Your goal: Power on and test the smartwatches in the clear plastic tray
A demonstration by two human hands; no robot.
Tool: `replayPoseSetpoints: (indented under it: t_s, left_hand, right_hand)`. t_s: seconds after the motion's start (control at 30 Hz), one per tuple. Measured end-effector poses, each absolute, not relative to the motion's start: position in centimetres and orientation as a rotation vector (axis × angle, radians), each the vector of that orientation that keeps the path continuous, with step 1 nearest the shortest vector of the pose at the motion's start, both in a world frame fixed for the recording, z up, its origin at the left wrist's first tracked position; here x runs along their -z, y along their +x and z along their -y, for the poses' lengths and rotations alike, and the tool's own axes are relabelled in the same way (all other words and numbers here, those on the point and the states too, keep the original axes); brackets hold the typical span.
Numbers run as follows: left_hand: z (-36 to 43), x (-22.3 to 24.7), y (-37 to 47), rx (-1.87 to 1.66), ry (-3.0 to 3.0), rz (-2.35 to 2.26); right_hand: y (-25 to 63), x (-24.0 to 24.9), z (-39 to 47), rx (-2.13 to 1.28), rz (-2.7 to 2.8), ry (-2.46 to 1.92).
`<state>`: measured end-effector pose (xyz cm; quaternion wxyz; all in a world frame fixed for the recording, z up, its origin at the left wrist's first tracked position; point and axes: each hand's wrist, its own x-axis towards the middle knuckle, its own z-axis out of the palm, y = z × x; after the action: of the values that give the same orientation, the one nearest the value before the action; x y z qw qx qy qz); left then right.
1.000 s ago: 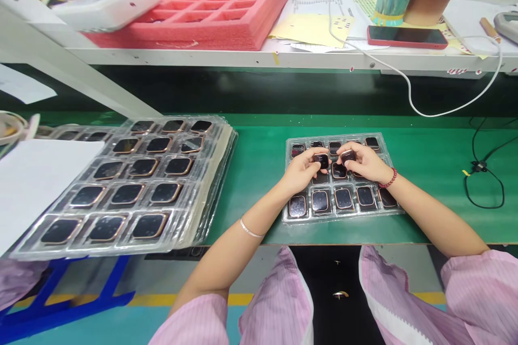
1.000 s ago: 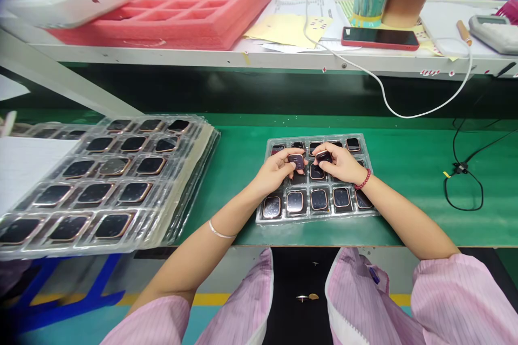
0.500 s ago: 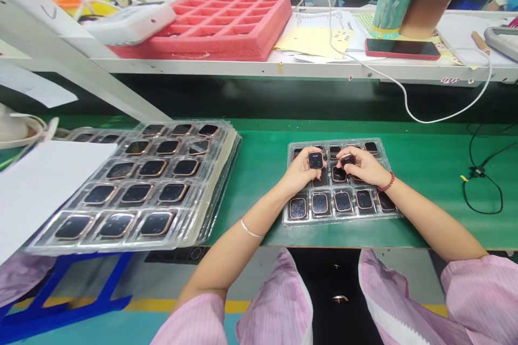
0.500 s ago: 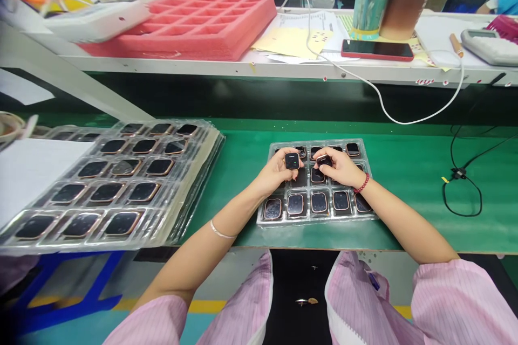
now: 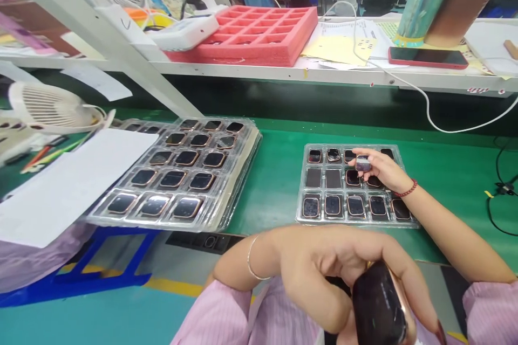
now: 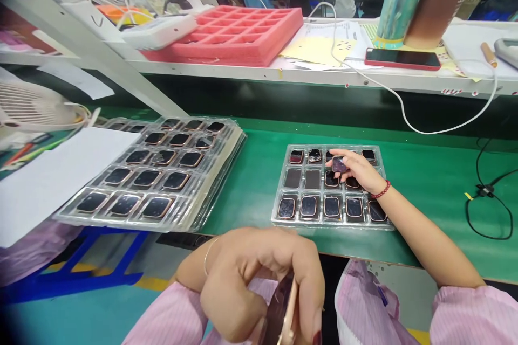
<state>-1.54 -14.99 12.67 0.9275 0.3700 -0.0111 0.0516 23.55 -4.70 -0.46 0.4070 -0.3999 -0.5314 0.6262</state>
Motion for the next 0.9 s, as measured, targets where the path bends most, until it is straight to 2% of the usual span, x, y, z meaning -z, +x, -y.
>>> replayPoseSetpoints:
  t_s: [0.1, 0.23, 0.37, 0.43, 0.6, 0.8, 0.9]
  left_hand:
    - [15.5, -13.0, -2.4, -0.147, 0.821, -0.061]
    - [13.4, -12.0, -3.3, -0.459, 0.942, -0.239]
    - [6.6, -8.2, -2.2, -0.769, 1.171, -0.514]
    - [3.8, -5.7, -1.0, -0.789, 1.176, -0.661]
    - [2.4, -1.0, 0.6, -0.710, 1.103, -0.807]
    - [2.9, 0.1, 0.3, -0.708, 1.096, -0.789]
    - [2.8, 0.5, 0.3, -0.763, 1.136, -0.797]
  right_hand:
    - [23.6, -1.3, 5.2, -1.753, 1.121, -0.893]
    - [22.6, -6.0, 8.8, -1.881, 0.992, -0.719]
    - [19.8, -10.7, 15.0, -1.984, 0.977, -0.470]
    - [18.3, -12.0, 17.6, -2.089, 0.956, -0.373]
    - [16.9, -12.8, 20.7, -2.092, 0.885, -0.300]
    - [17.3, -14.1, 21.2, -2.079, 0.982, -0.458]
    - [17.6, -12.6, 18.8, -2.032, 0.984, -0.445]
